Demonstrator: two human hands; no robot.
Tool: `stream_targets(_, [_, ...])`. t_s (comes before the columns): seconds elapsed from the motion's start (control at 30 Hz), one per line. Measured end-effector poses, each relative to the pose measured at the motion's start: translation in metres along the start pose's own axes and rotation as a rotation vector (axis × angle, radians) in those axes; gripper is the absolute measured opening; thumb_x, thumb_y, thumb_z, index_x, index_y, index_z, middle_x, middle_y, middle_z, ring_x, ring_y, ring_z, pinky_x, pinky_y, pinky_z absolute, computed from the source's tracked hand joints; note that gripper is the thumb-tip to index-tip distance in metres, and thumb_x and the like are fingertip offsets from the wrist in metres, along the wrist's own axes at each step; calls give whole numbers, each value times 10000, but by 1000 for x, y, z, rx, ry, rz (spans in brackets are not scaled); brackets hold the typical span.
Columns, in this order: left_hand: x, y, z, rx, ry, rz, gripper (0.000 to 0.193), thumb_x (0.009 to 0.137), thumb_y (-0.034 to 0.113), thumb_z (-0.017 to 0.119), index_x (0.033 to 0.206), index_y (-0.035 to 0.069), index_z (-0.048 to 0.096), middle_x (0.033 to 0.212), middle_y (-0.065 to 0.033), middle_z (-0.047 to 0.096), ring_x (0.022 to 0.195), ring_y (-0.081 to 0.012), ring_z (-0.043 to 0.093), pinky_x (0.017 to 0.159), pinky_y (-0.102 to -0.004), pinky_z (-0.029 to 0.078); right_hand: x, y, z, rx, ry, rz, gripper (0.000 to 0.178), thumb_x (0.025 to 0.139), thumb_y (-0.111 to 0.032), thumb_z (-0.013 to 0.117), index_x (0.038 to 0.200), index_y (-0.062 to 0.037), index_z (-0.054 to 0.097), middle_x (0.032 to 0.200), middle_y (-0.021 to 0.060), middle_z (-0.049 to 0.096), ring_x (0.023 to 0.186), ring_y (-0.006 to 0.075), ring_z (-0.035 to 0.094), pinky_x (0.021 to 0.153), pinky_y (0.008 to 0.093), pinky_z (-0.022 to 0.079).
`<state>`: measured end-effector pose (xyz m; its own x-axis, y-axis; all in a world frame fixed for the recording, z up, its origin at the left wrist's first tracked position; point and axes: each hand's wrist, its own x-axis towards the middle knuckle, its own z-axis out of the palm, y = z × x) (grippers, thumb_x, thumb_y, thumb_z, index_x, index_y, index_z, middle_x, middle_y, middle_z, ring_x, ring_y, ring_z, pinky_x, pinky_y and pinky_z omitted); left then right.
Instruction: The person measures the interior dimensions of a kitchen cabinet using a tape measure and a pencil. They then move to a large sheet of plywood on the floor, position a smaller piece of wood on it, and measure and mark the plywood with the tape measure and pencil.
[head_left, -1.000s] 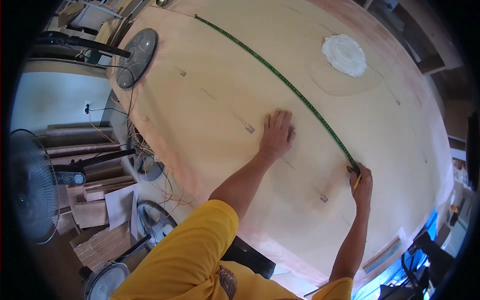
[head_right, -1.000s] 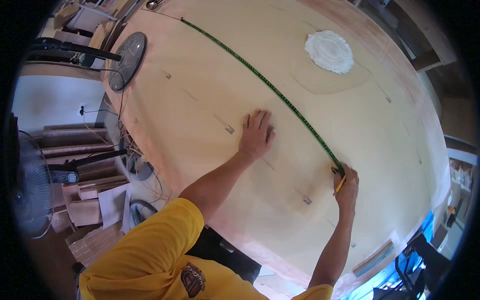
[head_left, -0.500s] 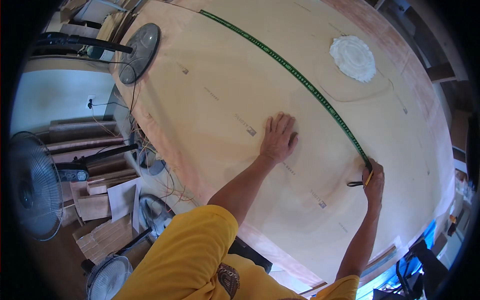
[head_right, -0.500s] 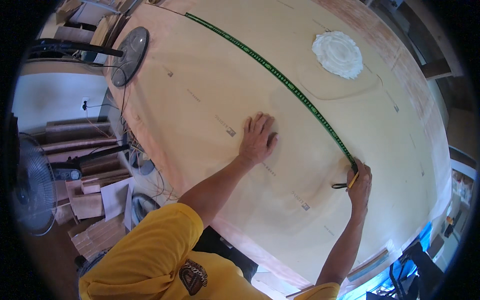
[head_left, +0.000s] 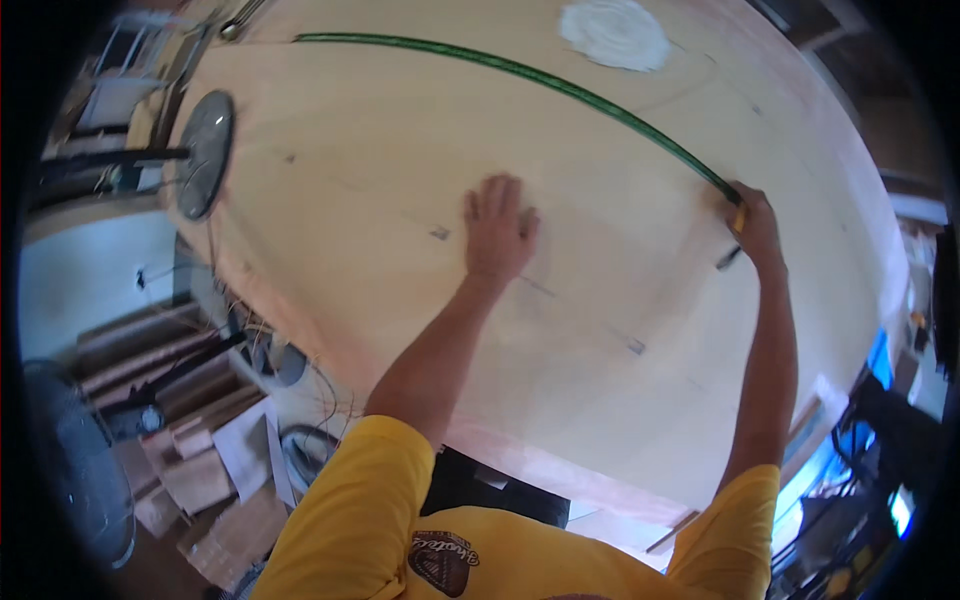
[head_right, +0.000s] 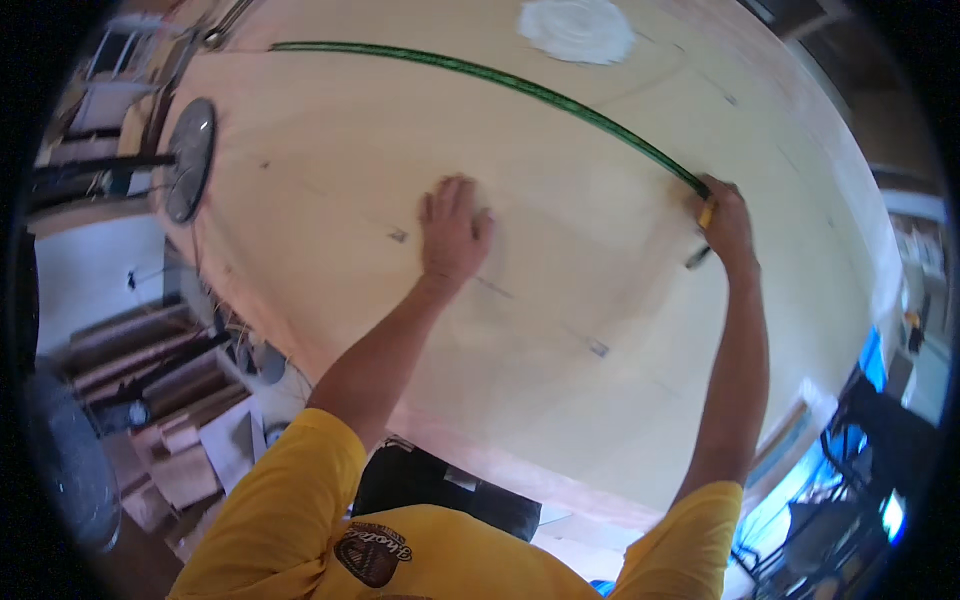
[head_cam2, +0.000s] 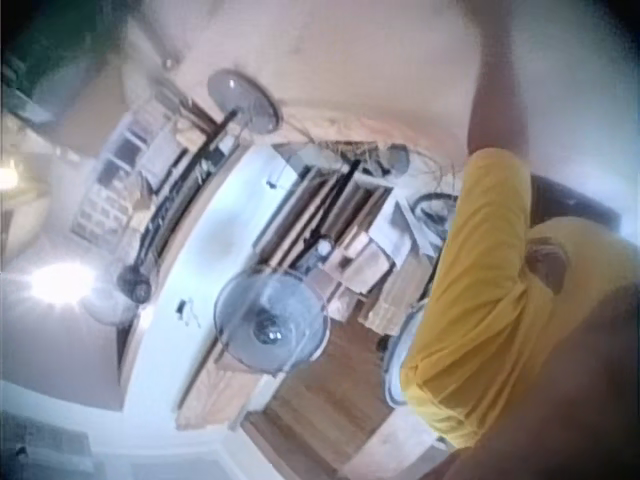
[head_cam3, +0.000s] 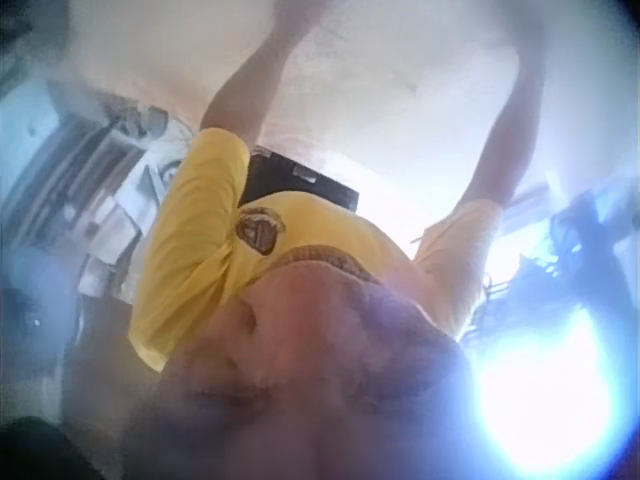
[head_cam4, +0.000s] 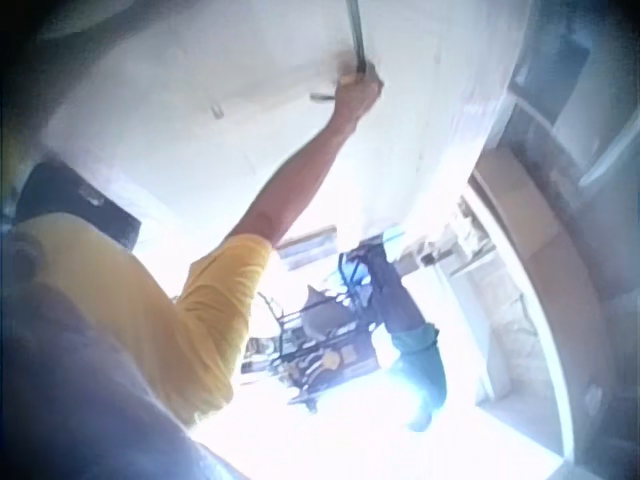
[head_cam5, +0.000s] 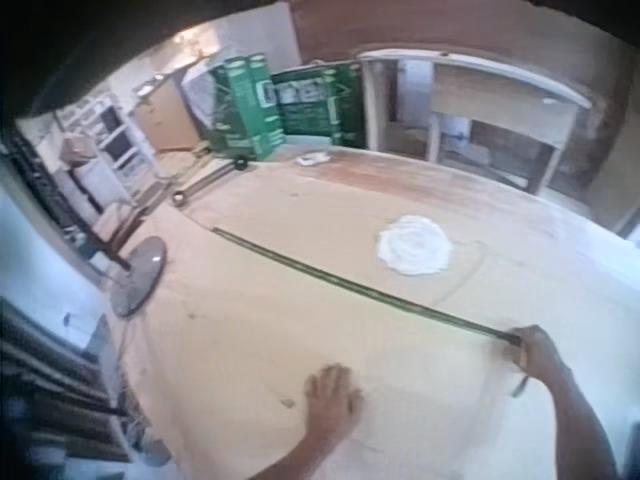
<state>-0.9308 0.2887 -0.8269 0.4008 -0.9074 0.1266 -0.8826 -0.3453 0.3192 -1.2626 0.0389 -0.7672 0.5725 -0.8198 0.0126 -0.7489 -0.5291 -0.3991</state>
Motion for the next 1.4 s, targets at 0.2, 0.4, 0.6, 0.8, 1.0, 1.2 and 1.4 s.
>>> stream_targets(0.2, [6,6,-1,120,85,104,502,903,293,554,1325,35,468,1337,-171,451,1295,-357,379,1100,-583,224,-14,-23,7,-97,12,194,342,813,-227,637,1141,-133,653,1074,176,612,1030,373,590,874,451,518])
stream_targets(0.4, [90,12,-10,28,76,214,442,893,286,564,1268,59,503,1262,-180,481,1220,-363,429,1087,-575,248,-20,-37,6,-106,-6,301,321,808,-206,654,1130,-204,653,1131,143,596,1077,373,578,853,483,529])
stream_targets(0.6, [126,30,29,5,205,235,590,892,303,596,1400,60,420,1399,-189,419,1289,-370,391,1084,-524,274,-24,-39,7,-153,26,278,339,806,-210,659,1143,-182,652,1095,134,611,1065,363,586,836,476,532])
stream_targets(0.8, [124,31,35,138,24,231,608,967,397,468,1492,128,319,1554,-138,256,1399,-373,269,1095,-603,195,-24,-41,7,-79,2,280,356,807,-186,656,1161,-149,652,1063,132,624,1070,351,583,834,453,528])
stream_targets(1.0, [131,29,31,213,-72,233,598,973,433,419,1495,156,326,1569,-90,256,1414,-388,235,1095,-616,164,-23,-51,14,-127,79,310,371,797,-116,682,1166,-137,652,1092,129,615,1110,347,561,906,545,434])
stream_targets(1.2, [134,27,33,145,-51,247,593,963,452,427,1478,164,370,1548,-93,305,1405,-401,239,1094,-620,150,-18,-75,27,-345,285,236,340,848,-129,656,1186,-98,640,1123,130,621,1101,353,560,931,554,400])
stream_targets(1.4, [133,23,36,192,-50,263,596,962,463,422,1482,176,364,1548,-89,301,1404,-404,222,1099,-615,133,12,-115,52,306,458,159,314,898,-141,603,1195,-41,623,1005,106,671,987,287,601,944,441,425])
